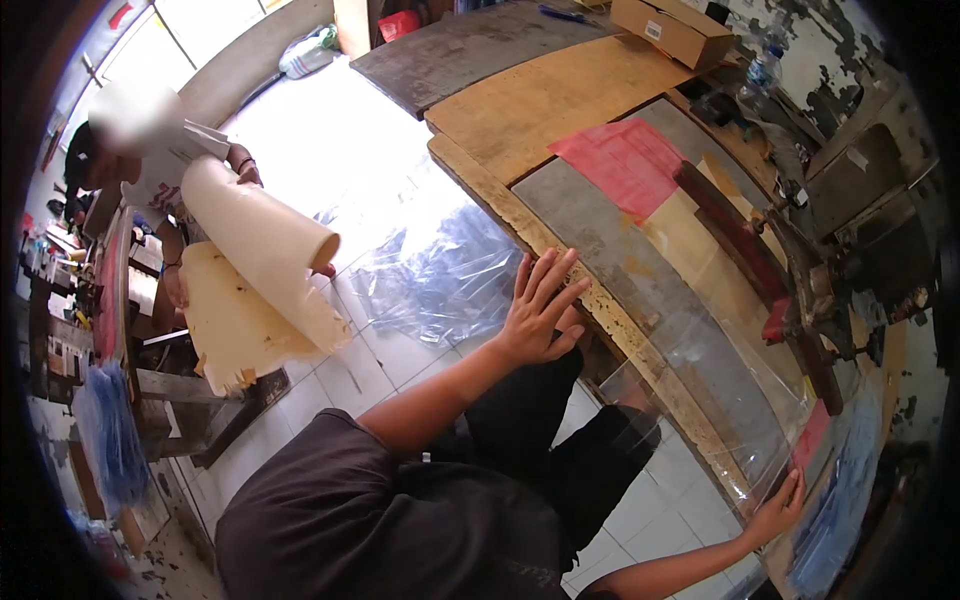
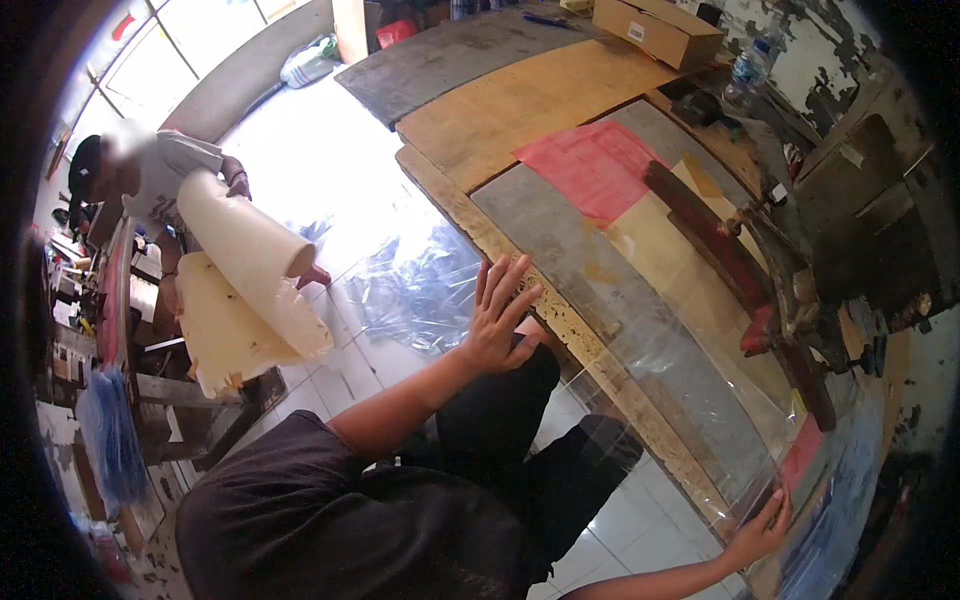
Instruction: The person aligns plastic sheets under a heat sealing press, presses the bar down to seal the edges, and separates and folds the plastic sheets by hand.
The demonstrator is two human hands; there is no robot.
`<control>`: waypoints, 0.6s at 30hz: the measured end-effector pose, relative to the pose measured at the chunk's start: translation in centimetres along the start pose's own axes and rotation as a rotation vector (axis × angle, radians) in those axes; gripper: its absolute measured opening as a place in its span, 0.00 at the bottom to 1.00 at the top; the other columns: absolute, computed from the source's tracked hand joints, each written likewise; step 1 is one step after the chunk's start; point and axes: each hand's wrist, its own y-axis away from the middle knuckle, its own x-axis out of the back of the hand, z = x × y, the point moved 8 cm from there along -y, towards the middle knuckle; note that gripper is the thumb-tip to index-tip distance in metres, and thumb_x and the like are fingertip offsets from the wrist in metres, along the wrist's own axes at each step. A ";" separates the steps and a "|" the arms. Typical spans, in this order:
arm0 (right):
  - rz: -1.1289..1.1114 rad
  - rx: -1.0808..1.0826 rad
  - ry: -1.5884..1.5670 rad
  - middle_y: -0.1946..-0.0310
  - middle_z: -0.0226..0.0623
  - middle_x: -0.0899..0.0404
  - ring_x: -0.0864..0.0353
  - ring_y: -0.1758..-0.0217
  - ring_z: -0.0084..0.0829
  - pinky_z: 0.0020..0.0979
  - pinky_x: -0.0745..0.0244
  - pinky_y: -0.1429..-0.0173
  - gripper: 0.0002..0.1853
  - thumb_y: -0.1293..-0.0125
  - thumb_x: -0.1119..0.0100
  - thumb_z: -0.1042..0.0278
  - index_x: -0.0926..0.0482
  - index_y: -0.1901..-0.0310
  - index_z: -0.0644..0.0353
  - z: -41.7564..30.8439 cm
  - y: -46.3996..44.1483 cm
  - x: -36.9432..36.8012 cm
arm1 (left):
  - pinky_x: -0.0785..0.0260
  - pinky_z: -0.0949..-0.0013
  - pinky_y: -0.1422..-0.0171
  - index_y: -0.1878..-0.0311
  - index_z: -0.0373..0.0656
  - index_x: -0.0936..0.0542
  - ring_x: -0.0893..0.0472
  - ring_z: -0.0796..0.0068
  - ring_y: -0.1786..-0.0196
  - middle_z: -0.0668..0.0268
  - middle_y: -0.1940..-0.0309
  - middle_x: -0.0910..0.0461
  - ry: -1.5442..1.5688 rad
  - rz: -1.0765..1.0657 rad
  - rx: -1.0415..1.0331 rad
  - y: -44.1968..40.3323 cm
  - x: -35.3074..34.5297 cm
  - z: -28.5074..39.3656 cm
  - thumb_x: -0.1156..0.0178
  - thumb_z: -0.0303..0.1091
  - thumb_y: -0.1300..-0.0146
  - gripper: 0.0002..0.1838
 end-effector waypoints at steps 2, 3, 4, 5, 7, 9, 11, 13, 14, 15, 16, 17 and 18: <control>0.001 0.009 0.017 0.44 0.48 0.11 0.14 0.41 0.42 0.36 0.25 0.33 0.25 0.17 0.43 0.52 0.15 0.40 0.70 -0.2 0.0 -0.2 | 0.66 0.34 0.11 0.24 0.49 0.26 0.46 0.39 0.13 0.47 0.16 0.41 -0.017 0.076 -0.044 0.7 -1.8 -1.0 0.36 0.49 0.33 0.35; -0.007 0.010 0.014 0.44 0.48 0.11 0.14 0.41 0.42 0.36 0.25 0.33 0.25 0.17 0.43 0.52 0.15 0.40 0.70 -0.4 0.1 -0.3 | 0.68 0.32 0.11 0.25 0.49 0.27 0.47 0.37 0.13 0.46 0.16 0.41 -0.040 0.151 -0.086 1.3 -2.2 -1.3 0.35 0.49 0.35 0.36; 0.000 -0.021 0.000 0.44 0.48 0.11 0.14 0.41 0.42 0.36 0.25 0.33 0.25 0.17 0.43 0.52 0.15 0.39 0.69 -0.5 0.2 -0.1 | 0.68 0.32 0.11 0.25 0.49 0.27 0.47 0.37 0.13 0.46 0.16 0.41 -0.049 0.147 -0.080 1.4 -2.9 -1.6 0.35 0.49 0.35 0.36; 0.007 -0.051 -0.014 0.43 0.48 0.11 0.14 0.41 0.42 0.36 0.25 0.33 0.25 0.17 0.43 0.51 0.15 0.39 0.69 -0.4 0.2 -0.1 | 0.68 0.31 0.12 0.26 0.49 0.27 0.47 0.37 0.13 0.45 0.17 0.41 -0.057 0.196 -0.096 1.4 -3.0 -1.6 0.35 0.48 0.37 0.36; 0.002 -0.060 0.003 0.43 0.48 0.11 0.14 0.41 0.42 0.36 0.25 0.33 0.25 0.17 0.44 0.51 0.15 0.39 0.69 -0.2 0.3 -0.1 | 0.69 0.31 0.11 0.27 0.49 0.28 0.47 0.37 0.13 0.44 0.18 0.40 -0.086 0.259 -0.117 1.4 -3.2 -1.5 0.36 0.45 0.40 0.36; -0.001 -0.066 0.022 0.43 0.48 0.11 0.14 0.41 0.42 0.36 0.24 0.33 0.25 0.17 0.44 0.50 0.15 0.39 0.68 -0.3 0.1 -0.1 | 0.68 0.31 0.11 0.27 0.49 0.28 0.47 0.37 0.13 0.44 0.18 0.40 -0.085 0.257 -0.117 1.3 -3.1 -1.6 0.36 0.44 0.40 0.36; 0.018 -0.042 0.040 0.43 0.48 0.11 0.14 0.41 0.43 0.36 0.24 0.33 0.26 0.16 0.45 0.50 0.14 0.39 0.69 -1.0 0.1 0.0 | 0.67 0.31 0.11 0.27 0.49 0.28 0.47 0.37 0.14 0.45 0.18 0.40 -0.095 0.243 -0.123 1.5 -3.1 -1.6 0.37 0.46 0.38 0.35; 0.003 -0.030 0.027 0.44 0.48 0.11 0.14 0.41 0.42 0.36 0.24 0.34 0.25 0.16 0.45 0.51 0.15 0.39 0.69 -0.3 -0.1 0.0 | 0.67 0.31 0.11 0.27 0.49 0.27 0.46 0.37 0.14 0.45 0.18 0.40 -0.101 0.225 -0.116 1.6 -3.0 -1.7 0.37 0.47 0.37 0.34; -0.005 -0.023 0.018 0.44 0.48 0.11 0.14 0.41 0.42 0.36 0.23 0.34 0.25 0.16 0.45 0.52 0.15 0.40 0.70 0.0 -0.1 0.0 | 0.67 0.31 0.12 0.27 0.49 0.27 0.46 0.36 0.14 0.45 0.18 0.40 -0.098 0.207 -0.114 1.6 -3.1 -1.8 0.37 0.49 0.36 0.34; -0.009 -0.024 0.017 0.44 0.48 0.11 0.14 0.41 0.42 0.36 0.23 0.34 0.25 0.16 0.45 0.52 0.15 0.40 0.70 0.3 0.0 0.0 | 0.67 0.31 0.12 0.27 0.49 0.27 0.46 0.36 0.14 0.45 0.18 0.40 -0.101 0.204 -0.113 1.6 -3.1 -1.8 0.37 0.49 0.36 0.34; -0.006 -0.038 0.021 0.44 0.49 0.11 0.13 0.41 0.42 0.36 0.23 0.34 0.25 0.16 0.45 0.52 0.15 0.40 0.70 -0.1 0.0 0.1 | 0.67 0.31 0.12 0.27 0.49 0.27 0.46 0.36 0.14 0.45 0.18 0.40 -0.100 0.213 -0.115 1.7 -3.2 -2.0 0.37 0.51 0.35 0.34; -0.003 -0.052 0.026 0.44 0.49 0.11 0.13 0.41 0.42 0.35 0.23 0.35 0.24 0.16 0.45 0.53 0.15 0.40 0.70 -0.2 0.1 0.2 | 0.67 0.31 0.12 0.28 0.49 0.27 0.46 0.36 0.14 0.44 0.18 0.40 -0.100 0.222 -0.117 1.7 -3.3 -2.0 0.37 0.52 0.35 0.34; -0.007 -0.050 0.023 0.44 0.49 0.11 0.13 0.41 0.42 0.35 0.23 0.35 0.24 0.16 0.45 0.53 0.15 0.40 0.70 0.4 0.0 0.1 | 0.67 0.31 0.12 0.28 0.49 0.27 0.46 0.36 0.14 0.44 0.18 0.40 -0.105 0.222 -0.115 1.8 -3.5 -2.0 0.37 0.52 0.35 0.34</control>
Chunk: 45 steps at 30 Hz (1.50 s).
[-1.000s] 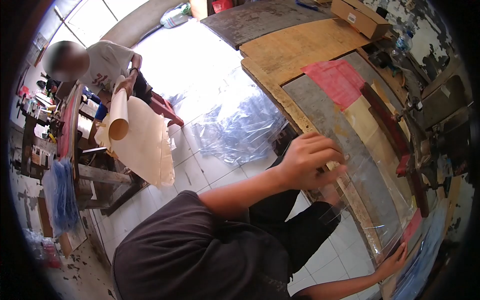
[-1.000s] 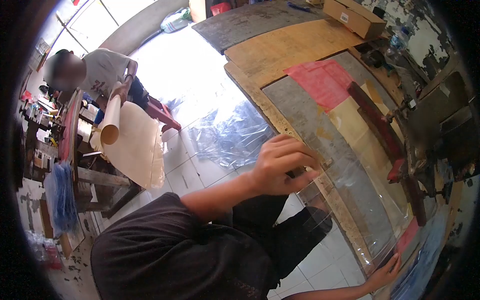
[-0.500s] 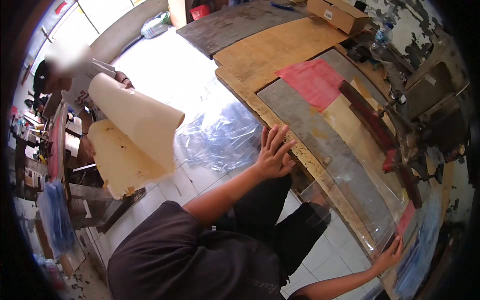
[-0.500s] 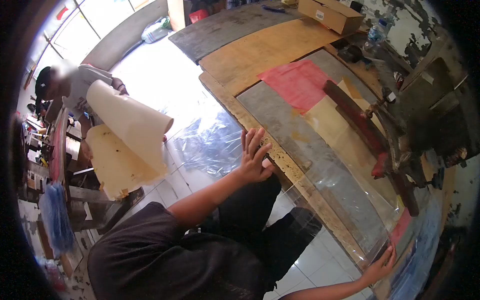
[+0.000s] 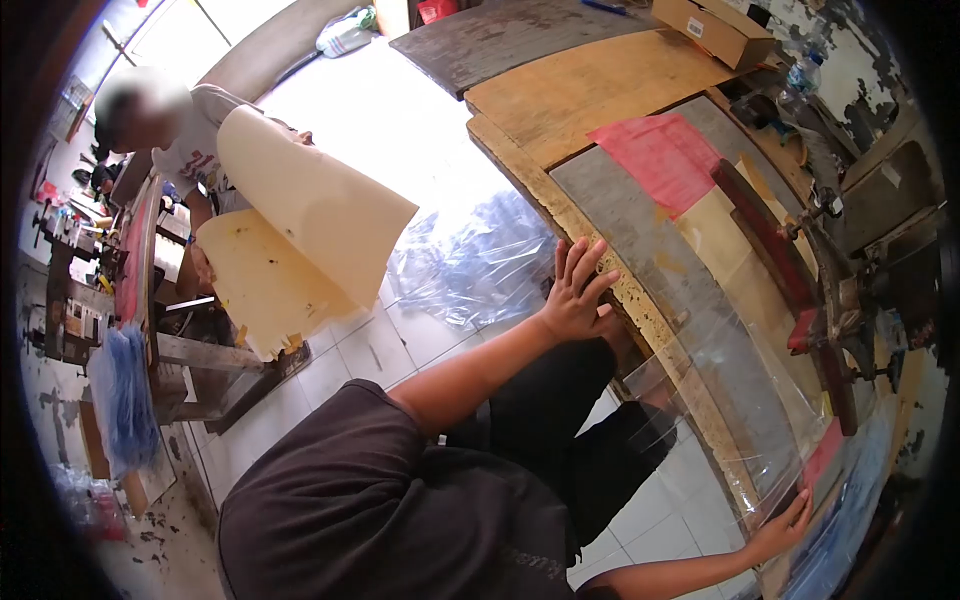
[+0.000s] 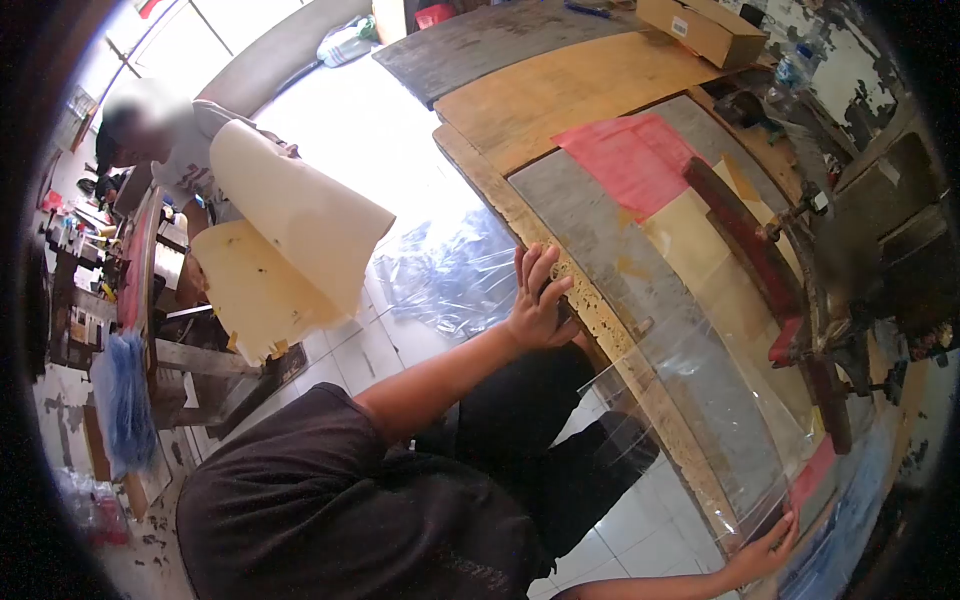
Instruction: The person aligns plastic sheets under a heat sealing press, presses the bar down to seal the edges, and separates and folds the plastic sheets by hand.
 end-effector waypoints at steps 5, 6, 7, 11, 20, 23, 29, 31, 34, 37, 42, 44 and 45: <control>0.012 0.057 -0.014 0.44 0.48 0.11 0.13 0.42 0.42 0.35 0.23 0.35 0.23 0.16 0.44 0.54 0.15 0.39 0.69 0.1 -0.1 0.2 | 0.67 0.30 0.12 0.28 0.49 0.28 0.47 0.35 0.14 0.45 0.17 0.42 -0.014 0.026 0.017 0.0 -0.1 0.0 0.36 0.52 0.35 0.35; 0.007 0.059 -0.015 0.44 0.48 0.11 0.13 0.42 0.42 0.35 0.23 0.35 0.23 0.16 0.44 0.54 0.15 0.39 0.69 0.1 -0.2 0.1 | 0.67 0.30 0.12 0.28 0.49 0.28 0.47 0.35 0.14 0.45 0.17 0.42 -0.019 0.024 0.020 0.0 -0.2 0.1 0.36 0.52 0.35 0.35; 0.021 0.052 -0.010 0.44 0.48 0.11 0.14 0.41 0.42 0.36 0.23 0.34 0.23 0.16 0.44 0.54 0.15 0.39 0.70 0.3 -0.1 0.2 | 0.67 0.30 0.12 0.27 0.50 0.29 0.47 0.35 0.14 0.45 0.17 0.42 -0.019 0.019 0.018 0.0 -0.2 0.0 0.36 0.52 0.35 0.35; 0.058 0.073 -0.052 0.44 0.48 0.11 0.14 0.40 0.42 0.36 0.24 0.33 0.24 0.16 0.44 0.54 0.15 0.39 0.70 1.6 -0.4 0.0 | 0.67 0.31 0.12 0.27 0.50 0.29 0.47 0.35 0.14 0.45 0.17 0.42 -0.015 0.013 0.014 0.1 -0.3 -0.1 0.35 0.52 0.36 0.36; 0.069 0.025 0.058 0.42 0.49 0.12 0.14 0.38 0.43 0.36 0.23 0.33 0.25 0.16 0.46 0.53 0.15 0.38 0.69 1.1 -0.3 0.2 | 0.67 0.31 0.12 0.26 0.51 0.30 0.47 0.35 0.14 0.45 0.17 0.42 -0.020 0.017 0.009 0.1 -0.4 0.0 0.32 0.55 0.36 0.39; 0.063 0.012 0.042 0.42 0.48 0.11 0.14 0.37 0.43 0.37 0.23 0.33 0.25 0.15 0.47 0.51 0.14 0.38 0.68 0.7 -0.3 0.3 | 0.67 0.31 0.12 0.26 0.50 0.30 0.47 0.35 0.14 0.44 0.17 0.42 -0.016 0.018 0.002 0.1 -0.3 0.0 0.32 0.55 0.36 0.38; 0.068 0.027 0.105 0.42 0.47 0.11 0.13 0.39 0.44 0.37 0.23 0.34 0.25 0.16 0.46 0.50 0.13 0.39 0.66 1.3 -0.3 0.6 | 0.64 0.28 0.13 0.30 0.50 0.26 0.43 0.33 0.16 0.44 0.18 0.39 -0.021 0.025 0.019 0.6 -0.6 -0.3 0.36 0.51 0.36 0.33; 0.065 0.010 0.105 0.44 0.48 0.11 0.14 0.41 0.43 0.38 0.24 0.34 0.25 0.17 0.45 0.51 0.14 0.40 0.68 0.7 -0.2 0.9 | 0.59 0.25 0.15 0.34 0.50 0.23 0.39 0.31 0.20 0.45 0.20 0.37 -0.018 0.061 0.031 0.9 -0.8 -0.4 0.34 0.50 0.42 0.33; 0.110 -0.017 0.000 0.48 0.45 0.10 0.14 0.45 0.39 0.37 0.24 0.36 0.24 0.17 0.43 0.52 0.13 0.44 0.68 -0.8 0.7 0.7 | 0.55 0.23 0.17 0.35 0.49 0.25 0.42 0.30 0.19 0.44 0.20 0.38 -0.014 0.055 0.029 1.2 -0.5 -0.7 0.26 0.49 0.48 0.37; 0.104 -0.029 -0.044 0.52 0.41 0.09 0.15 0.48 0.32 0.34 0.25 0.37 0.21 0.18 0.41 0.54 0.12 0.45 0.67 -1.1 0.8 0.7 | 0.58 0.23 0.17 0.30 0.48 0.31 0.42 0.29 0.19 0.37 0.22 0.39 -0.021 0.131 -0.003 0.8 -0.1 -0.4 0.29 0.65 0.37 0.42; 0.172 -0.064 -0.102 0.56 0.38 0.10 0.15 0.50 0.30 0.33 0.25 0.38 0.18 0.19 0.40 0.57 0.11 0.45 0.66 -3.1 1.4 1.0 | 0.63 0.25 0.15 0.23 0.50 0.40 0.48 0.33 0.16 0.38 0.20 0.45 -0.044 0.101 -0.025 -0.2 0.1 0.4 0.31 0.52 0.35 0.43; 0.218 -0.048 -0.109 0.58 0.38 0.11 0.15 0.52 0.30 0.35 0.25 0.38 0.19 0.18 0.42 0.57 0.12 0.48 0.67 -3.7 1.7 1.3 | 0.65 0.27 0.14 0.22 0.52 0.41 0.50 0.37 0.15 0.39 0.19 0.47 -0.040 0.104 -0.042 -0.4 0.0 0.4 0.32 0.52 0.34 0.43; 0.264 -0.063 -0.112 0.59 0.38 0.12 0.15 0.53 0.30 0.33 0.24 0.40 0.18 0.18 0.42 0.58 0.12 0.49 0.67 -3.3 1.9 1.6 | 0.65 0.27 0.14 0.22 0.52 0.41 0.50 0.37 0.15 0.39 0.19 0.47 -0.031 0.101 -0.049 -0.4 -0.2 0.6 0.32 0.52 0.34 0.43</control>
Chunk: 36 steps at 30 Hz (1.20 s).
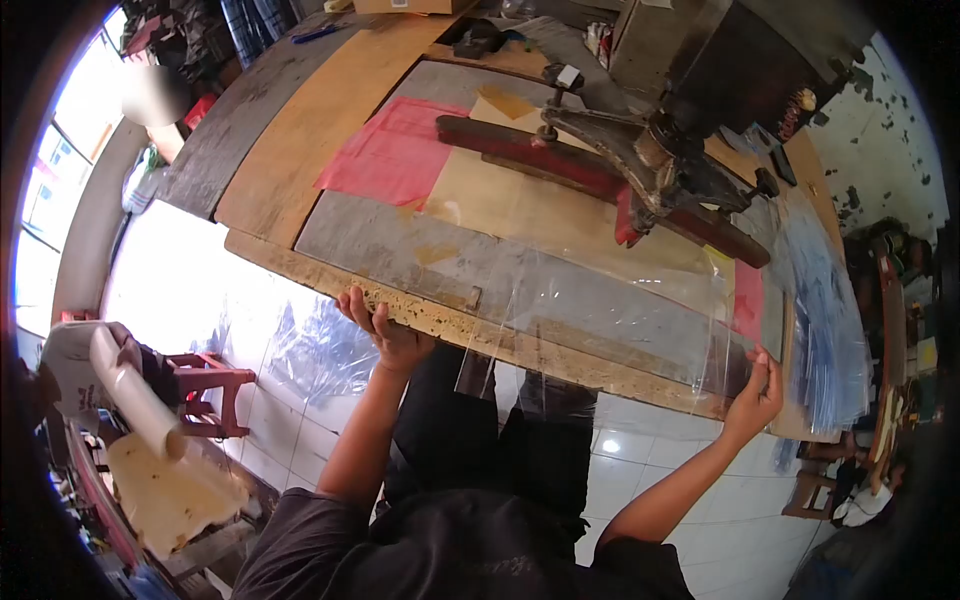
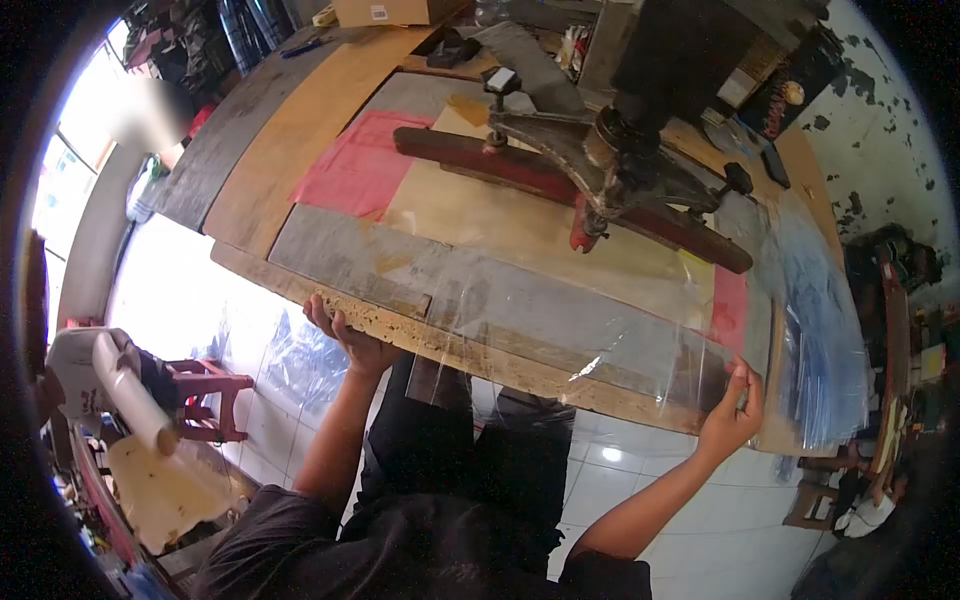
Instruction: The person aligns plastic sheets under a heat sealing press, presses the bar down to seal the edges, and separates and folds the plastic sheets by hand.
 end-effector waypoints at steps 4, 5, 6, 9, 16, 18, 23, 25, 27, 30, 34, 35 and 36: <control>0.102 -0.059 -0.084 0.61 0.37 0.12 0.15 0.53 0.29 0.32 0.24 0.42 0.18 0.18 0.42 0.58 0.12 0.50 0.67 1.5 0.3 1.0 | 0.67 0.29 0.13 0.21 0.52 0.44 0.52 0.39 0.14 0.40 0.18 0.49 -0.037 0.003 -0.011 -0.2 0.2 0.1 0.34 0.55 0.33 0.44; 0.112 -0.057 -0.089 0.61 0.37 0.13 0.16 0.54 0.29 0.32 0.24 0.43 0.18 0.18 0.42 0.57 0.11 0.50 0.67 1.5 0.3 1.1 | 0.67 0.30 0.13 0.21 0.52 0.44 0.52 0.40 0.14 0.40 0.18 0.49 -0.028 -0.002 -0.016 -0.2 0.2 0.0 0.34 0.55 0.33 0.44; 0.123 -0.056 -0.094 0.62 0.37 0.13 0.16 0.54 0.29 0.31 0.24 0.44 0.18 0.18 0.42 0.57 0.11 0.51 0.67 1.5 0.3 1.2 | 0.67 0.30 0.13 0.21 0.52 0.44 0.52 0.40 0.14 0.40 0.18 0.49 -0.028 -0.001 -0.018 -0.2 0.1 0.0 0.34 0.55 0.33 0.44; 0.107 -0.047 -0.094 0.62 0.35 0.13 0.17 0.55 0.26 0.31 0.24 0.43 0.18 0.17 0.42 0.58 0.11 0.50 0.66 1.7 0.2 1.0 | 0.66 0.30 0.13 0.20 0.51 0.44 0.53 0.40 0.13 0.40 0.18 0.49 -0.026 0.000 -0.020 -0.2 0.2 0.1 0.35 0.56 0.32 0.44; 0.093 -0.048 -0.051 0.63 0.36 0.14 0.18 0.56 0.26 0.31 0.25 0.44 0.18 0.17 0.42 0.58 0.11 0.50 0.66 1.4 0.2 1.0 | 0.67 0.29 0.13 0.20 0.51 0.44 0.53 0.39 0.13 0.39 0.18 0.49 -0.051 -0.017 0.002 0.3 0.0 -0.3 0.35 0.56 0.32 0.45; 0.088 -0.047 -0.023 0.63 0.36 0.14 0.18 0.56 0.26 0.31 0.25 0.44 0.18 0.17 0.42 0.58 0.11 0.50 0.66 0.9 0.2 0.9 | 0.67 0.29 0.13 0.20 0.52 0.44 0.52 0.38 0.14 0.39 0.18 0.48 -0.053 -0.025 0.009 0.5 0.0 -0.2 0.35 0.56 0.32 0.44; 0.106 -0.063 -0.055 0.63 0.37 0.13 0.17 0.56 0.28 0.32 0.25 0.44 0.18 0.19 0.40 0.58 0.11 0.52 0.67 1.9 0.2 1.0 | 0.67 0.27 0.14 0.21 0.53 0.42 0.52 0.36 0.14 0.40 0.18 0.48 -0.025 0.001 0.018 0.3 0.1 -0.3 0.36 0.53 0.32 0.41; 0.113 -0.061 -0.073 0.63 0.36 0.13 0.17 0.56 0.28 0.32 0.26 0.44 0.17 0.19 0.40 0.58 0.11 0.52 0.67 1.8 0.2 1.1 | 0.67 0.27 0.14 0.21 0.53 0.42 0.52 0.36 0.14 0.40 0.18 0.48 -0.025 -0.009 0.021 0.4 0.2 -0.4 0.36 0.53 0.32 0.41; 0.122 -0.069 -0.080 0.64 0.35 0.13 0.18 0.57 0.27 0.32 0.25 0.44 0.17 0.19 0.40 0.58 0.11 0.52 0.66 1.4 0.3 1.0 | 0.67 0.27 0.14 0.22 0.53 0.42 0.52 0.36 0.14 0.40 0.18 0.48 -0.022 -0.017 0.022 0.5 0.1 -0.4 0.36 0.53 0.32 0.41; 0.122 -0.072 -0.103 0.64 0.35 0.14 0.18 0.57 0.27 0.32 0.25 0.44 0.17 0.19 0.40 0.58 0.11 0.52 0.66 1.6 0.3 0.9 | 0.67 0.27 0.14 0.22 0.53 0.41 0.52 0.34 0.14 0.40 0.19 0.47 -0.032 0.011 0.018 0.4 0.0 -0.2 0.35 0.52 0.33 0.41; 0.116 -0.070 -0.076 0.64 0.35 0.14 0.18 0.57 0.27 0.32 0.25 0.45 0.17 0.19 0.40 0.58 0.12 0.53 0.67 1.0 0.3 0.8 | 0.66 0.27 0.14 0.22 0.53 0.42 0.51 0.34 0.15 0.40 0.19 0.47 -0.039 -0.005 0.023 0.5 0.2 -0.4 0.34 0.50 0.33 0.41; 0.113 -0.067 -0.058 0.64 0.35 0.14 0.18 0.57 0.27 0.32 0.25 0.45 0.17 0.19 0.40 0.59 0.12 0.53 0.67 0.9 0.3 0.8 | 0.66 0.27 0.14 0.22 0.53 0.42 0.51 0.34 0.15 0.40 0.19 0.47 -0.037 -0.010 0.023 0.5 0.1 -0.4 0.34 0.50 0.33 0.41; 0.112 -0.063 -0.037 0.64 0.35 0.14 0.18 0.57 0.27 0.32 0.25 0.45 0.17 0.19 0.40 0.59 0.12 0.54 0.67 0.9 0.3 0.9 | 0.66 0.27 0.14 0.22 0.53 0.42 0.51 0.34 0.15 0.40 0.19 0.47 -0.035 -0.009 0.023 0.6 0.2 -0.4 0.34 0.50 0.33 0.41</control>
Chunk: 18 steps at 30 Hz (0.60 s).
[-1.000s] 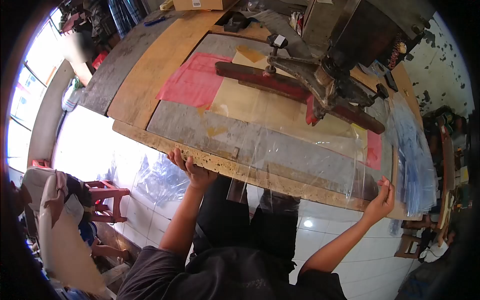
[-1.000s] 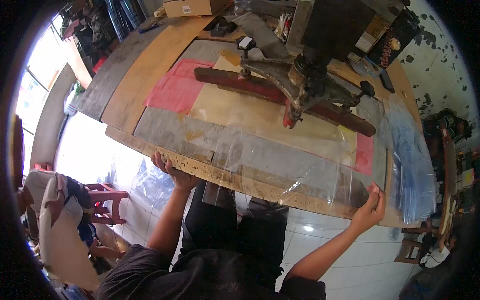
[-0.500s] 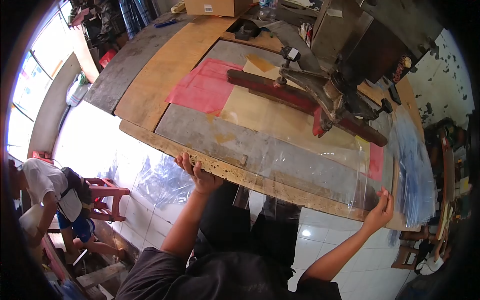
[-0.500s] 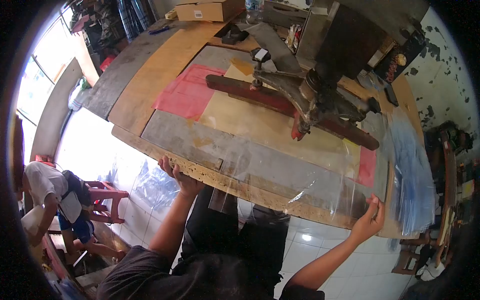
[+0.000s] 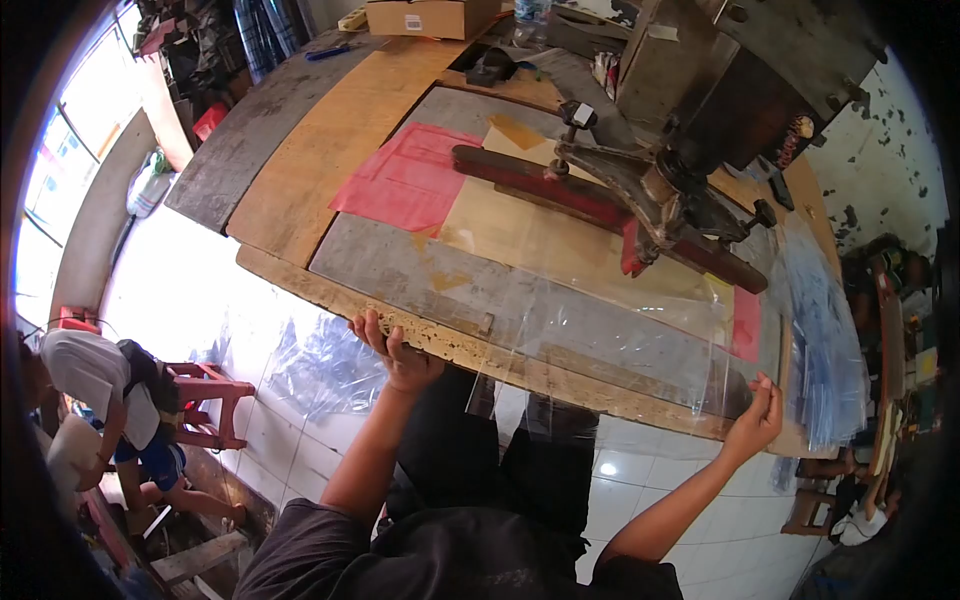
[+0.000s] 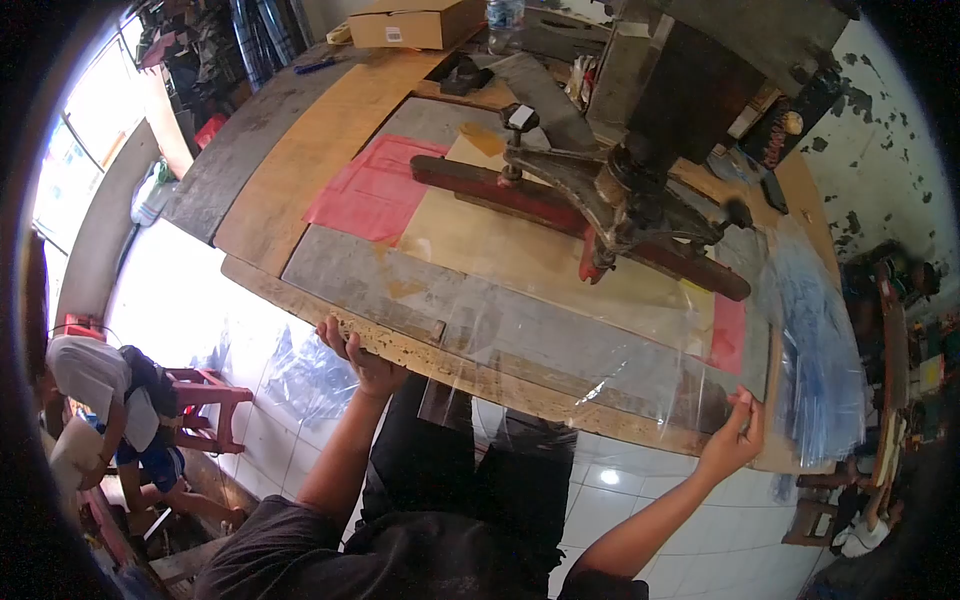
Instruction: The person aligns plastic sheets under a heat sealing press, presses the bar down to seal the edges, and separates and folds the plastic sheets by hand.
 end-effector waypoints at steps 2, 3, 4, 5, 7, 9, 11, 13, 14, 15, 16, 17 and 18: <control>0.004 0.001 -0.023 0.64 0.35 0.14 0.18 0.57 0.27 0.32 0.25 0.45 0.17 0.19 0.41 0.59 0.12 0.54 0.67 0.3 0.0 -0.1 | 0.66 0.27 0.14 0.22 0.52 0.42 0.51 0.34 0.15 0.39 0.19 0.47 -0.013 0.004 0.009 0.0 -0.1 0.1 0.34 0.50 0.33 0.41; 0.002 -0.001 -0.046 0.64 0.35 0.14 0.18 0.57 0.27 0.32 0.25 0.45 0.16 0.19 0.41 0.60 0.12 0.54 0.67 0.5 0.1 -0.1 | 0.66 0.27 0.14 0.22 0.52 0.42 0.51 0.34 0.15 0.39 0.19 0.47 0.000 0.005 0.012 0.0 -0.1 0.1 0.34 0.50 0.33 0.41; 0.011 0.000 -0.036 0.64 0.35 0.14 0.18 0.57 0.27 0.32 0.25 0.45 0.16 0.19 0.41 0.60 0.12 0.54 0.67 0.7 0.2 0.0 | 0.65 0.27 0.14 0.22 0.52 0.42 0.51 0.34 0.15 0.39 0.19 0.46 0.004 0.002 0.004 0.0 -0.1 0.1 0.34 0.50 0.33 0.41; 0.008 0.016 -0.036 0.64 0.35 0.14 0.17 0.57 0.27 0.32 0.25 0.45 0.16 0.19 0.41 0.60 0.12 0.54 0.67 0.8 0.1 0.0 | 0.65 0.27 0.14 0.23 0.51 0.42 0.50 0.34 0.15 0.39 0.19 0.46 0.006 0.000 -0.006 -0.1 -0.1 0.2 0.34 0.50 0.33 0.41; 0.004 0.029 -0.034 0.64 0.35 0.14 0.17 0.58 0.27 0.32 0.25 0.46 0.16 0.19 0.40 0.60 0.12 0.54 0.67 0.6 0.2 -0.1 | 0.64 0.27 0.14 0.23 0.50 0.42 0.50 0.34 0.15 0.38 0.20 0.46 0.007 -0.006 -0.007 -0.2 -0.1 0.3 0.34 0.50 0.32 0.40; 0.003 0.020 -0.049 0.63 0.36 0.13 0.17 0.58 0.27 0.32 0.24 0.46 0.16 0.19 0.40 0.61 0.12 0.54 0.67 0.6 0.3 -0.2 | 0.65 0.26 0.14 0.23 0.50 0.42 0.49 0.35 0.15 0.39 0.20 0.45 0.020 0.006 -0.001 -0.2 0.0 0.2 0.34 0.50 0.33 0.41; -0.001 0.012 -0.056 0.62 0.36 0.13 0.17 0.58 0.27 0.32 0.24 0.46 0.16 0.19 0.40 0.61 0.12 0.54 0.67 0.7 0.2 -0.2 | 0.65 0.26 0.14 0.23 0.50 0.42 0.50 0.35 0.15 0.38 0.20 0.45 0.013 -0.002 0.000 -0.1 0.0 0.1 0.34 0.50 0.33 0.41; -0.004 0.004 -0.063 0.61 0.36 0.12 0.17 0.58 0.26 0.32 0.24 0.46 0.16 0.19 0.40 0.61 0.12 0.53 0.67 0.8 0.2 -0.2 | 0.65 0.26 0.14 0.23 0.51 0.42 0.50 0.35 0.15 0.38 0.20 0.45 0.005 -0.011 0.001 -0.1 0.0 0.0 0.34 0.50 0.33 0.41; -0.004 0.009 -0.055 0.62 0.35 0.13 0.17 0.57 0.26 0.31 0.24 0.46 0.17 0.19 0.41 0.60 0.12 0.53 0.67 0.6 0.2 -0.2 | 0.65 0.26 0.14 0.23 0.51 0.42 0.50 0.35 0.15 0.38 0.19 0.45 0.007 -0.013 -0.003 -0.1 0.0 0.0 0.34 0.50 0.33 0.41; -0.003 0.014 -0.048 0.64 0.34 0.14 0.18 0.57 0.25 0.30 0.25 0.45 0.17 0.18 0.41 0.59 0.11 0.52 0.66 0.5 0.2 -0.2 | 0.65 0.26 0.14 0.23 0.51 0.42 0.50 0.35 0.15 0.39 0.19 0.46 0.010 -0.015 -0.008 -0.1 0.0 0.0 0.34 0.50 0.33 0.41; -0.002 0.013 -0.048 0.64 0.34 0.14 0.18 0.57 0.25 0.30 0.25 0.45 0.17 0.18 0.41 0.59 0.11 0.52 0.66 0.5 0.2 -0.2 | 0.65 0.26 0.14 0.23 0.51 0.42 0.50 0.35 0.15 0.39 0.19 0.46 0.010 -0.015 -0.009 -0.1 0.0 0.1 0.34 0.50 0.33 0.41; 0.002 0.011 -0.044 0.64 0.34 0.14 0.18 0.57 0.25 0.30 0.24 0.46 0.18 0.18 0.41 0.58 0.11 0.52 0.66 0.5 0.2 -0.1 | 0.65 0.26 0.14 0.22 0.51 0.42 0.50 0.35 0.15 0.39 0.19 0.46 0.002 -0.012 0.001 0.0 -0.1 0.1 0.33 0.50 0.33 0.41; 0.006 0.008 -0.040 0.64 0.35 0.14 0.18 0.57 0.25 0.30 0.24 0.46 0.18 0.18 0.41 0.58 0.11 0.52 0.66 0.5 0.3 -0.1 | 0.65 0.27 0.14 0.22 0.51 0.41 0.50 0.36 0.15 0.39 0.19 0.46 -0.006 -0.009 0.011 0.1 -0.1 0.0 0.33 0.50 0.33 0.41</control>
